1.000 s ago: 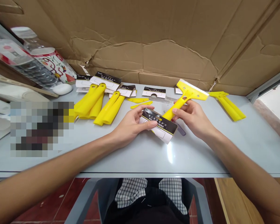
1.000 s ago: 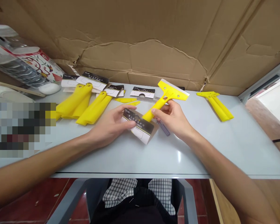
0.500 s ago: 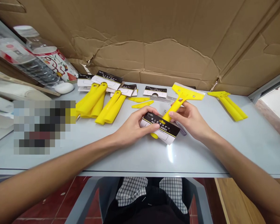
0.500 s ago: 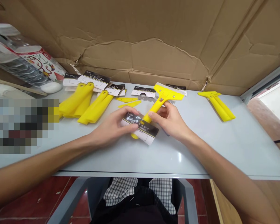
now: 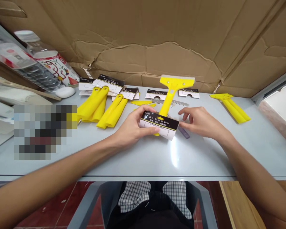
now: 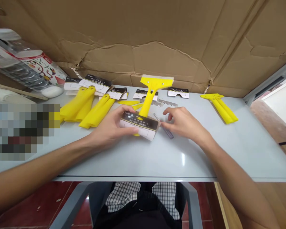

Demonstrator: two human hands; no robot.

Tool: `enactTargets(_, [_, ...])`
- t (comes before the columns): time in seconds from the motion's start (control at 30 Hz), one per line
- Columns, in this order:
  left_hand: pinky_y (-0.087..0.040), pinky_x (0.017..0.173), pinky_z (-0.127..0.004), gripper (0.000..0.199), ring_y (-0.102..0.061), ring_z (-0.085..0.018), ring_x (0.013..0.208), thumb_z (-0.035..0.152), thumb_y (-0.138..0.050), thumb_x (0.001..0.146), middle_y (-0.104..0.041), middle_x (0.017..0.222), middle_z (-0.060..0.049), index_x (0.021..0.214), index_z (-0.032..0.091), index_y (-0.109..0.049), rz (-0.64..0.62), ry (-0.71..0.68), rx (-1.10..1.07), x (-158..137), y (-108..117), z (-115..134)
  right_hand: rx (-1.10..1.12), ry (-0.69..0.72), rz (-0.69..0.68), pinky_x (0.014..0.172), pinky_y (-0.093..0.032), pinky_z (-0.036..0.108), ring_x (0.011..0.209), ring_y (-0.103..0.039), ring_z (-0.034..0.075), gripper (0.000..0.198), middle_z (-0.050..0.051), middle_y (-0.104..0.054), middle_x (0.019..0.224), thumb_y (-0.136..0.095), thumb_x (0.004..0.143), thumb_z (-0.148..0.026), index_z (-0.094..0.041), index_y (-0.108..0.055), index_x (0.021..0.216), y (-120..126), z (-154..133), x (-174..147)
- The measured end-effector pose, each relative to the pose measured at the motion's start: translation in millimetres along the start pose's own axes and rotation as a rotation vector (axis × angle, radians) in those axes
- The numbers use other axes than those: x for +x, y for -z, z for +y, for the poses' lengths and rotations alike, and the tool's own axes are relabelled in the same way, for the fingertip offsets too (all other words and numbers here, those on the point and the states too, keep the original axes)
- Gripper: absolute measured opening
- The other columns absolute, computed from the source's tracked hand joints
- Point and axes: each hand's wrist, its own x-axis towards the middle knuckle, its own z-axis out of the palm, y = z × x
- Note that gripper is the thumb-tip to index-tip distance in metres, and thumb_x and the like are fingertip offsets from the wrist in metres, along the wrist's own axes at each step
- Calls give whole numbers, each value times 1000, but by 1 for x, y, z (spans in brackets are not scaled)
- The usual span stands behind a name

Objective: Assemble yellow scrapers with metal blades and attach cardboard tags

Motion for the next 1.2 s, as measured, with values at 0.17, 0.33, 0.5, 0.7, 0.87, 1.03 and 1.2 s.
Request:
enactTargets(0.17, [-59, 88, -36, 59, -72, -24, 100, 37, -100, 68, -75, 114, -4, 113, 25, -64, 43, 31, -50, 3, 1, -4, -42, -20, -112, 66, -47, 37, 71, -66, 21, 13, 5, -78, 84, -69, 94, -25, -23, -78, 103, -14, 4, 4])
enactTargets(0.33, [-59, 96, -38, 59, -73, -25, 109, 36, -102, 67, -76, 118, -4, 112, 25, -65, 78, 18, -63, 3, -3, -8, -121, -38, -21, 66, -44, 38, 75, -65, 23, 11, 8, -79, 92, -70, 95, -29, -23, -79, 98, -9, 20, 7])
enactTargets(0.5, [-59, 94, -38, 63, -72, -26, 108, 36, -103, 65, -75, 114, -4, 113, 23, -65, 110, 83, -119, 2, -8, -10, 50, 16, 198, 72, -48, 41, 69, -64, 21, 27, 7, -79, 89, -66, 102, -47, -22, -77, 99, -5, -2, 1])
enactTargets(0.7, [-58, 90, -38, 61, -70, -25, 103, 36, -101, 66, -75, 109, -4, 114, 23, -65, 124, 74, -91, 2, -8, -9, 477, -90, 78, 71, -56, 41, 72, -69, 20, 43, 5, -77, 90, -71, 98, -56, -21, -72, 123, -26, -28, -2])
enactTargets(0.87, [-58, 98, -41, 56, -71, -27, 108, 36, -98, 69, -75, 115, -5, 113, 23, -66, 55, -13, 27, -2, -9, -5, 747, -158, -50, 53, -55, 34, 73, -69, 19, 55, 9, -78, 113, -86, 88, -53, -22, -68, 130, -33, -21, 2])
enactTargets(1.03, [-61, 102, -46, 79, -72, -33, 119, 40, -105, 62, -74, 132, -9, 129, 24, -66, -50, -76, 21, -5, -12, -2, 989, -121, -198, 57, -59, 32, 66, -67, 16, 41, 4, -78, 91, -91, 84, -45, -20, -76, 112, -33, -21, 2])
enactTargets(1.2, [-65, 93, -45, 100, -76, -31, 116, 35, -105, 65, -68, 146, -13, 149, 31, -52, -68, -17, -240, -4, -14, -9, 997, -169, -24, 58, -55, 33, 64, -66, 15, 44, 4, -79, 93, -93, 82, -44, -20, -78, 115, -30, -18, 3])
